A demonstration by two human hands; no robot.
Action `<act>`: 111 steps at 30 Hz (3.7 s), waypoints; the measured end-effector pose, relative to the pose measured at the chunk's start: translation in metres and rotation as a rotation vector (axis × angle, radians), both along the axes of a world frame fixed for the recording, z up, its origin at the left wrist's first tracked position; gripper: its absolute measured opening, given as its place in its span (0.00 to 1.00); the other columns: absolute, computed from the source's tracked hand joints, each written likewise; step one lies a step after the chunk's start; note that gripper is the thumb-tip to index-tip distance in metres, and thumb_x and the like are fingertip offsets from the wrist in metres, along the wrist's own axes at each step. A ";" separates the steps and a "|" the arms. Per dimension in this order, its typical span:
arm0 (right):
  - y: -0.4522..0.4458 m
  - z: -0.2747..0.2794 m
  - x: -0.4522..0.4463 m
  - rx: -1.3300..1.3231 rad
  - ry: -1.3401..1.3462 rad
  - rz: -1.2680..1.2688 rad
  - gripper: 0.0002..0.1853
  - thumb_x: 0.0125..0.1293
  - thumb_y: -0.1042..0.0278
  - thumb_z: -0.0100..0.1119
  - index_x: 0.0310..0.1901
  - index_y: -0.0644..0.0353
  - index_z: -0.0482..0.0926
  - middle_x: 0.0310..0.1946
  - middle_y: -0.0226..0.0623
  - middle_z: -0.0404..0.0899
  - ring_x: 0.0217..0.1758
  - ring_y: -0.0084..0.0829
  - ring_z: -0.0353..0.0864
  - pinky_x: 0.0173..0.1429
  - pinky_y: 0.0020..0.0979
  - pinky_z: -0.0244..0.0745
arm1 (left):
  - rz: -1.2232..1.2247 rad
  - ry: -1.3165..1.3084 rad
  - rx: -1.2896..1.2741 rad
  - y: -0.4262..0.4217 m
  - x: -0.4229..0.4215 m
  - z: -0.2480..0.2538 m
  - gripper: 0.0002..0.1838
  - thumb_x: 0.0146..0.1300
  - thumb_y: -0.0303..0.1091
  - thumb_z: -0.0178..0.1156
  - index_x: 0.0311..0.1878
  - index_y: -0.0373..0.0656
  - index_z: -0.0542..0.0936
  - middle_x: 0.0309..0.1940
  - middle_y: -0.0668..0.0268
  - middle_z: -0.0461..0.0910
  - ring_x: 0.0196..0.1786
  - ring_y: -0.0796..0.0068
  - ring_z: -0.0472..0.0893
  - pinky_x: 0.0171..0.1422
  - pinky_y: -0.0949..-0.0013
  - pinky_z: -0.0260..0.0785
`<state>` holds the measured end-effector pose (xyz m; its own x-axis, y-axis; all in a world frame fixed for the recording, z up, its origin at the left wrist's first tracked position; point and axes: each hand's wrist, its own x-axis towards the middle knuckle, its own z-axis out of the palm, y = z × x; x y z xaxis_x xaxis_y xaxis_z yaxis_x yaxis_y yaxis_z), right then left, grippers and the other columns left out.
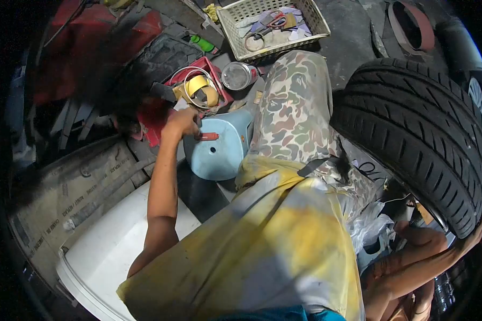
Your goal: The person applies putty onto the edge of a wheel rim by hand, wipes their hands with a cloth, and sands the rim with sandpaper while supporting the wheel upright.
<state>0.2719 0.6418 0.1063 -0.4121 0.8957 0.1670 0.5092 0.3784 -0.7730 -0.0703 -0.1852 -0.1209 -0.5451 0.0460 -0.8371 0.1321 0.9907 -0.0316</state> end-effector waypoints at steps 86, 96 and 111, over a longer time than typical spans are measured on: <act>0.046 0.012 0.035 0.119 -0.098 0.085 0.28 0.80 0.53 0.47 0.69 0.65 0.78 0.68 0.42 0.78 0.72 0.37 0.74 0.77 0.37 0.62 | 0.618 0.393 0.085 -0.191 -0.031 -0.150 0.29 0.56 0.57 0.70 0.54 0.46 0.89 0.60 0.50 0.84 0.63 0.49 0.84 0.67 0.53 0.76; 0.048 0.012 0.028 0.111 -0.104 0.048 0.27 0.80 0.53 0.47 0.70 0.60 0.79 0.72 0.42 0.76 0.76 0.37 0.71 0.81 0.37 0.59 | 1.014 0.645 0.098 -0.185 0.001 -0.189 0.29 0.52 0.52 0.80 0.53 0.42 0.90 0.52 0.56 0.90 0.57 0.60 0.87 0.64 0.59 0.76; -0.151 0.043 -0.068 0.240 0.024 0.162 0.17 0.74 0.53 0.60 0.41 0.63 0.83 0.35 0.32 0.83 0.42 0.27 0.80 0.50 0.31 0.74 | -0.023 0.712 1.324 0.151 -0.070 0.234 0.12 0.77 0.33 0.64 0.51 0.33 0.84 0.42 0.72 0.82 0.43 0.84 0.78 0.50 0.78 0.70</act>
<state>0.2043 0.4907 0.1492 -0.5397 0.7524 0.3777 0.4100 0.6268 -0.6626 -0.1404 -0.0344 0.1128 -0.7973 0.5503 0.2479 0.4905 0.3516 0.7973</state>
